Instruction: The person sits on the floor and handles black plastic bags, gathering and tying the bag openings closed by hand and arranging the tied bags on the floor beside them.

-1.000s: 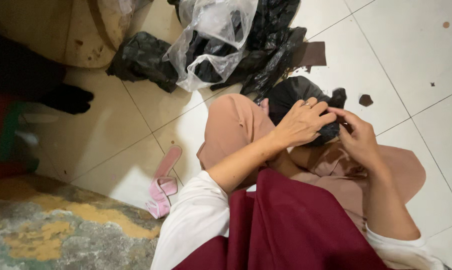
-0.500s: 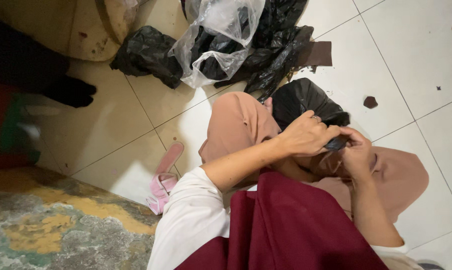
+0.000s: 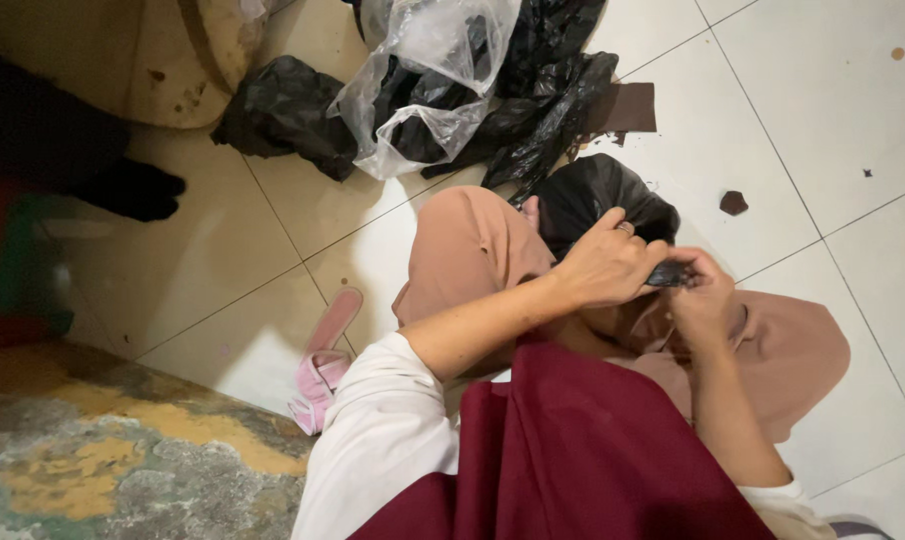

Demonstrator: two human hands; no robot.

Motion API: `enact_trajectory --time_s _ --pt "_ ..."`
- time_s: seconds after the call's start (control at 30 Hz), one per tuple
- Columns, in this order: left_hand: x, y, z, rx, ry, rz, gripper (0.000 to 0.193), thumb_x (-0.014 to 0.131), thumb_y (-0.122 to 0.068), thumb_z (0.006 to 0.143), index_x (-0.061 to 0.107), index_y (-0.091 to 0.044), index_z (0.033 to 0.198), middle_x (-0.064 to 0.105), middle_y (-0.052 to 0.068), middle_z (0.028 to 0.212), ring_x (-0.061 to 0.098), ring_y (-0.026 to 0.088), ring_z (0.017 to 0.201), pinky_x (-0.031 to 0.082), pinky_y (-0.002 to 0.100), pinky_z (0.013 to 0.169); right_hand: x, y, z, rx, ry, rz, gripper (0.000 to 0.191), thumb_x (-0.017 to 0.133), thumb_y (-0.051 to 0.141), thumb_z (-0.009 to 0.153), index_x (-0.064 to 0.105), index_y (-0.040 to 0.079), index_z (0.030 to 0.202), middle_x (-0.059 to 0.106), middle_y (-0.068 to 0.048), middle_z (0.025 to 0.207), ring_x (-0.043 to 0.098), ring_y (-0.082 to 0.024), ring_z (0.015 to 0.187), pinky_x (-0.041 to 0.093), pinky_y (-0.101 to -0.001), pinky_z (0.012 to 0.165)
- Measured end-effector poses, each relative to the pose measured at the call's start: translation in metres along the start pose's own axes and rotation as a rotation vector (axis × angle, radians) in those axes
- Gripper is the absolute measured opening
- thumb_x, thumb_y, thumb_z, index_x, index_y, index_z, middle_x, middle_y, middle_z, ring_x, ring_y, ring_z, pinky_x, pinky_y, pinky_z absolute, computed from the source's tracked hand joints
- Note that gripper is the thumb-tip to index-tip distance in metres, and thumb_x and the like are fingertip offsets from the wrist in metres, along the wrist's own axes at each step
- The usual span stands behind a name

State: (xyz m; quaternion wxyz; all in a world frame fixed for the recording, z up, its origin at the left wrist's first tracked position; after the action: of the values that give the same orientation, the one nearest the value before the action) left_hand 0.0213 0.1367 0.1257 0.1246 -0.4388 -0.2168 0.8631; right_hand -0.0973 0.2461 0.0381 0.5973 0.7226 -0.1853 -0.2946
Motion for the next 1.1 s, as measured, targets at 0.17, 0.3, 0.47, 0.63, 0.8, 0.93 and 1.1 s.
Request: enact_trajectory --time_s 0.17,0.3,0.47,0.63,0.8,0.93,1.1 --pt "0.013 0.008 0.003 0.024 0.082 0.067 0.036 0.072 -0.041 0.083 0.059 -0.008 0.082 0.063 0.016 0.061 0.065 0.036 0.063 0.041 0.047 0.099 0.006 0.003 -0.004 -0.170 -0.064 -0.306 0.021 0.068 -0.014 0.092 0.071 -0.003 0.110 0.070 -0.004 0.094 0.061 -0.007 0.084 0.051 -0.0223 0.075" --pt "0.013 0.015 0.003 -0.005 0.047 0.074 0.039 0.071 -0.042 0.080 0.059 -0.006 0.084 0.062 0.016 0.059 0.064 0.036 0.062 0.042 0.047 0.099 0.014 0.008 0.002 -0.192 -0.066 -0.365 0.024 0.065 -0.012 0.088 0.067 -0.003 0.110 0.070 -0.002 0.094 0.063 -0.006 0.086 0.051 -0.0217 0.076" --pt "0.017 0.013 0.001 0.032 0.081 0.088 0.034 0.072 -0.038 0.083 0.061 -0.007 0.092 0.063 0.012 0.063 0.065 0.033 0.063 0.043 0.046 0.096 0.023 0.005 0.007 -0.065 0.075 -0.073 0.030 0.064 -0.010 0.085 0.063 0.001 0.112 0.069 0.003 0.102 0.062 -0.004 0.089 0.051 -0.0204 0.077" --pt "0.009 0.005 0.005 0.101 0.002 -0.017 0.038 0.074 -0.045 0.084 0.062 -0.010 0.091 0.063 0.014 0.061 0.063 0.035 0.060 0.045 0.045 0.088 0.015 0.006 -0.005 -0.163 -0.056 -0.079 0.028 0.063 -0.015 0.089 0.066 -0.003 0.115 0.068 -0.001 0.103 0.061 -0.007 0.094 0.051 -0.0213 0.084" --pt "0.006 0.004 0.010 0.084 0.011 -0.003 0.035 0.073 -0.041 0.082 0.061 -0.010 0.094 0.065 0.012 0.065 0.066 0.034 0.066 0.045 0.049 0.098 0.008 -0.009 -0.007 -0.166 -0.099 0.092 0.019 0.064 -0.014 0.094 0.066 -0.003 0.110 0.068 -0.001 0.101 0.061 -0.007 0.091 0.050 -0.0204 0.083" --pt "0.010 0.007 0.009 0.043 0.087 -0.040 0.038 0.072 -0.042 0.086 0.060 -0.008 0.098 0.065 0.013 0.065 0.067 0.035 0.067 0.045 0.049 0.099 0.003 -0.020 -0.001 -0.133 -0.063 0.114 0.019 0.064 -0.012 0.094 0.066 -0.002 0.110 0.068 -0.001 0.103 0.062 -0.006 0.093 0.051 -0.0205 0.084" --pt "0.007 0.012 0.007 0.001 0.080 -0.039 0.041 0.066 -0.047 0.091 0.057 -0.007 0.097 0.065 0.013 0.064 0.067 0.034 0.065 0.046 0.048 0.097 0.002 -0.032 0.005 -0.054 0.006 0.156 0.021 0.070 -0.008 0.094 0.066 -0.002 0.114 0.068 -0.001 0.104 0.062 -0.005 0.091 0.051 -0.0195 0.082"
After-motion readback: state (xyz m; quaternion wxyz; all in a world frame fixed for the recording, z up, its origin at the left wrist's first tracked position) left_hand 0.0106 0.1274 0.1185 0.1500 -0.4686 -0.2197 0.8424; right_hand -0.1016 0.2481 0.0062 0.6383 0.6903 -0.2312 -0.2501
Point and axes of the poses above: each hand's wrist, its own z-axis towards the middle knuckle, its own x-axis out of the palm, y = z × x, the point moved 9 cm from there along z, towards the middle knuckle
